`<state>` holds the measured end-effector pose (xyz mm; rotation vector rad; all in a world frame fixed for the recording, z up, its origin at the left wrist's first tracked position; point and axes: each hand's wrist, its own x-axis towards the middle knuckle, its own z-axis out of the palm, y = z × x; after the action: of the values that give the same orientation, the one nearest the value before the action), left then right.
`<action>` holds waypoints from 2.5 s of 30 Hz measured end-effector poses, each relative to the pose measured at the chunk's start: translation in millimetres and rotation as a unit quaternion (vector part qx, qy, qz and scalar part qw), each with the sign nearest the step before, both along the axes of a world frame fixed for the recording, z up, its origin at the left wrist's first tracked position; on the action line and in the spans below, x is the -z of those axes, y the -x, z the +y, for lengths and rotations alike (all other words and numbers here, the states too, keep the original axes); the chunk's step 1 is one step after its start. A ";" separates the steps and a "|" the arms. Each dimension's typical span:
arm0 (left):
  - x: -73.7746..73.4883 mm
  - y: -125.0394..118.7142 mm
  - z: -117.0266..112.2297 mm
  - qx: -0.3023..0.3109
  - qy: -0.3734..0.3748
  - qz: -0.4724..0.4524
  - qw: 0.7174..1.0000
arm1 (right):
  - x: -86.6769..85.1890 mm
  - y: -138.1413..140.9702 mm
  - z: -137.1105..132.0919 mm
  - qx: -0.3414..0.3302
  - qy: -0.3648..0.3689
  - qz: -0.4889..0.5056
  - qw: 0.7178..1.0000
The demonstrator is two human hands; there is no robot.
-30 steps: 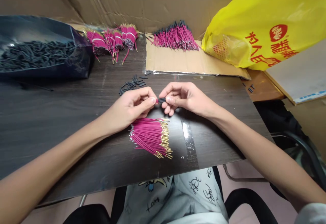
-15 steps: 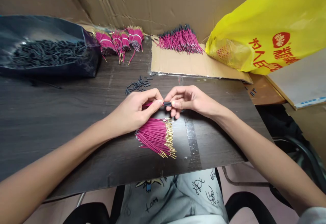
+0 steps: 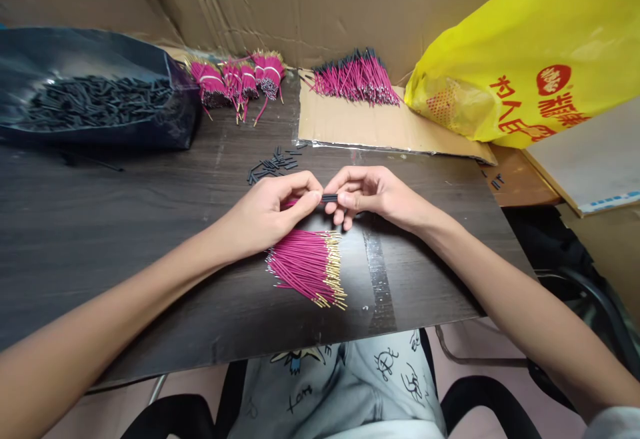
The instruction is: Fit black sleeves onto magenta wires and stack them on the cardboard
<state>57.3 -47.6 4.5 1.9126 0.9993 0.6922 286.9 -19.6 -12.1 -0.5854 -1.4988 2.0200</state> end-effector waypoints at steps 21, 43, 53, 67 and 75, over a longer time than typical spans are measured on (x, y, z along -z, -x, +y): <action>-5.4 0.5 -0.1 0.042 0.114 -0.029 0.992 | -6.7 -4.7 0.1 -0.028 -0.001 -0.038 0.999; -5.8 2.6 -0.1 0.026 0.013 0.027 0.999 | -2.6 -2.1 1.5 -0.020 -0.007 -0.011 1.000; -2.9 -3.8 -8.2 0.025 -0.064 0.051 0.996 | -1.1 5.4 -3.2 0.030 -0.005 -0.029 0.999; -15.0 3.1 -6.2 0.031 0.042 -0.014 0.999 | -10.9 15.3 -14.4 0.135 -0.092 -0.047 0.985; -14.3 -1.2 -6.6 0.040 0.106 -0.046 0.992 | -11.8 20.8 -19.8 0.168 -0.108 -0.040 0.979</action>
<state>58.6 -54.2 18.8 1.7108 0.8958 0.5961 266.1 -39.4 -0.2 -0.7784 -1.5255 1.5717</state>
